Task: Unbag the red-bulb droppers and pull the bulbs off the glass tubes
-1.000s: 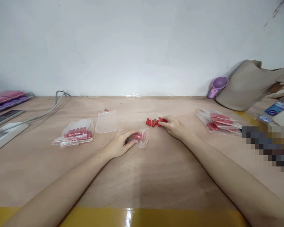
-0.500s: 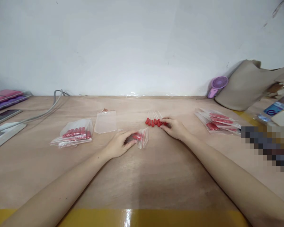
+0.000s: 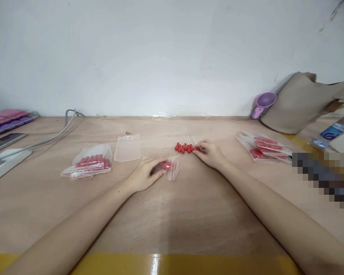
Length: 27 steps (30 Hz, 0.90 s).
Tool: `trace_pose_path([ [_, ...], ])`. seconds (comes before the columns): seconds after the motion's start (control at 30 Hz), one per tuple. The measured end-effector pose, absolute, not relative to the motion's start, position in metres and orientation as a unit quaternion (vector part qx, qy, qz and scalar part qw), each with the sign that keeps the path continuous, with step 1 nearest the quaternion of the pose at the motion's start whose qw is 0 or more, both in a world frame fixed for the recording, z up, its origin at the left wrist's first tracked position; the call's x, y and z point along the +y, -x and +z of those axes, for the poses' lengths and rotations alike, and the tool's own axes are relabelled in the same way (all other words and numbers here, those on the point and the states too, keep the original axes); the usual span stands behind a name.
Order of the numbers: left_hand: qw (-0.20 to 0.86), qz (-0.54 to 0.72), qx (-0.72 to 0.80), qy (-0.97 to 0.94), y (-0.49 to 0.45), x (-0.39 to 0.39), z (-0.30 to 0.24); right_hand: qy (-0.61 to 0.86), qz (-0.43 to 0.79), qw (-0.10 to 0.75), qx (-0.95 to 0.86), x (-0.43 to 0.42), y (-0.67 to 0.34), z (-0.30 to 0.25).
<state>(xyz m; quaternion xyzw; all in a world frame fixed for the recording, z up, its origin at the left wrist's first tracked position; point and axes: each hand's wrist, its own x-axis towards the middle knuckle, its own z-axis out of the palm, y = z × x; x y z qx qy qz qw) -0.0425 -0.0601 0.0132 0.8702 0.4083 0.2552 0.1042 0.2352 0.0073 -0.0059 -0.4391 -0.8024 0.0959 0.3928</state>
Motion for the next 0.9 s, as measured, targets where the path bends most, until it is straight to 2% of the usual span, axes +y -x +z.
trace_pose_path([
  [0.2, 0.103, 0.256, 0.409, -0.870, 0.044, -0.059, 0.011, 0.413, 0.128, 0.445, -0.784, -0.015, -0.217, 0.011],
  [0.37, 0.116, 0.263, 0.400, -0.870, 0.043, -0.061, 0.012, 0.318, 0.170, 0.393, -0.846, -0.040, -0.186, 0.018],
  [0.5, 0.131, 0.251, 0.357, -0.890, 0.043, -0.066, 0.012, 0.306, 0.183, 0.369, -0.858, -0.049, -0.176, 0.015],
  [0.67, 0.139, 0.225, 0.329, -0.907, 0.043, -0.068, 0.013, 0.288, 0.165, 0.286, -0.899, -0.050, -0.180, 0.014],
  [0.9, 0.135, 0.187, 0.342, -0.911, 0.046, -0.065, 0.011, 0.357, 0.164, 0.304, -0.868, -0.058, -0.170, 0.005],
])
